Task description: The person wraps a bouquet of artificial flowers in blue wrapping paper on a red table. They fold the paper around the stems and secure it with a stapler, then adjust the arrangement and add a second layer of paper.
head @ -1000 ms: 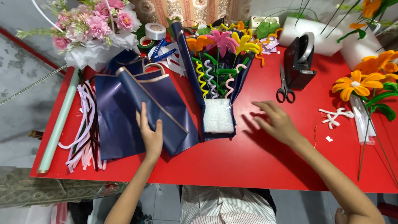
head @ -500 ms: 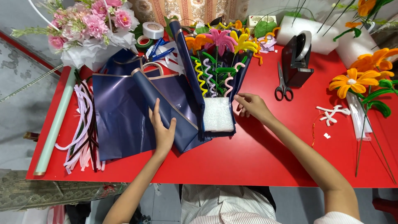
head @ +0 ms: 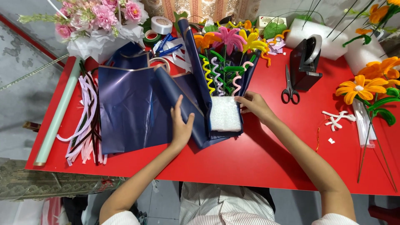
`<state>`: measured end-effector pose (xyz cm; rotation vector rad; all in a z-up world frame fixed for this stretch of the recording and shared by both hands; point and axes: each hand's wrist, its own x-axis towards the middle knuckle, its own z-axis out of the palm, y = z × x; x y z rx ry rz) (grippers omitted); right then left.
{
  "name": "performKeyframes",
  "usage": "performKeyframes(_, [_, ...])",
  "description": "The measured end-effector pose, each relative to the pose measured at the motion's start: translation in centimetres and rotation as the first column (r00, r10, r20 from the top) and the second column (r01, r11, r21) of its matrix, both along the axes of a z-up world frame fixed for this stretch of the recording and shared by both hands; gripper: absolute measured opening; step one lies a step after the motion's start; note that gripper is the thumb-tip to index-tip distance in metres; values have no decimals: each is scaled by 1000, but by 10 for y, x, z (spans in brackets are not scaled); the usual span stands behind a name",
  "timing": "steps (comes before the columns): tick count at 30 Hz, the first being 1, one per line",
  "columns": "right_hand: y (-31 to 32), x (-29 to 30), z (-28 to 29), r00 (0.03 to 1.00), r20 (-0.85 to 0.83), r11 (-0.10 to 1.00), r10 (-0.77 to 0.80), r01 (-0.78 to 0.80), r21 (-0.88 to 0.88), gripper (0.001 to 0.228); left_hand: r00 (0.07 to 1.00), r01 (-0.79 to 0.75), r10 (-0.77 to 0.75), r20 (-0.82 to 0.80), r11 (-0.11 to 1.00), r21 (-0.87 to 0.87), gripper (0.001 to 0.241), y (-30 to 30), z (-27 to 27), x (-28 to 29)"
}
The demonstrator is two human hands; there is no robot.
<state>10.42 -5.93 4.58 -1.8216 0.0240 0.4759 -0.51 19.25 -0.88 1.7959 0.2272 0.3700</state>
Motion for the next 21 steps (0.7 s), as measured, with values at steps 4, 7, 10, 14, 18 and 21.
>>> performKeyframes(4, [-10,1,1,998,-43,998,-36,38,52,56,999,33,-34,-25,999,-30,78,-20,-9,-3])
performKeyframes(7, [-22,2,-5,998,-45,997,-46,49,65,54,987,104,-120,-106,983,-150,79,-35,1,-7])
performKeyframes(10, [-30,-1,-6,996,-34,990,-81,84,111,51,980,155,-172,-96,975,-162,80,-46,7,-6])
performKeyframes(14, [-31,-11,-14,997,-33,990,-75,78,114,54,977,173,-194,-91,964,-202,80,-58,16,-8])
performKeyframes(18, [-31,-19,-27,998,-35,991,-57,61,121,52,978,190,-205,-47,958,-216,78,-64,22,-12])
performKeyframes(21, [-38,-11,-56,998,6,993,-56,55,106,50,981,193,-192,22,957,-218,74,-64,22,-7])
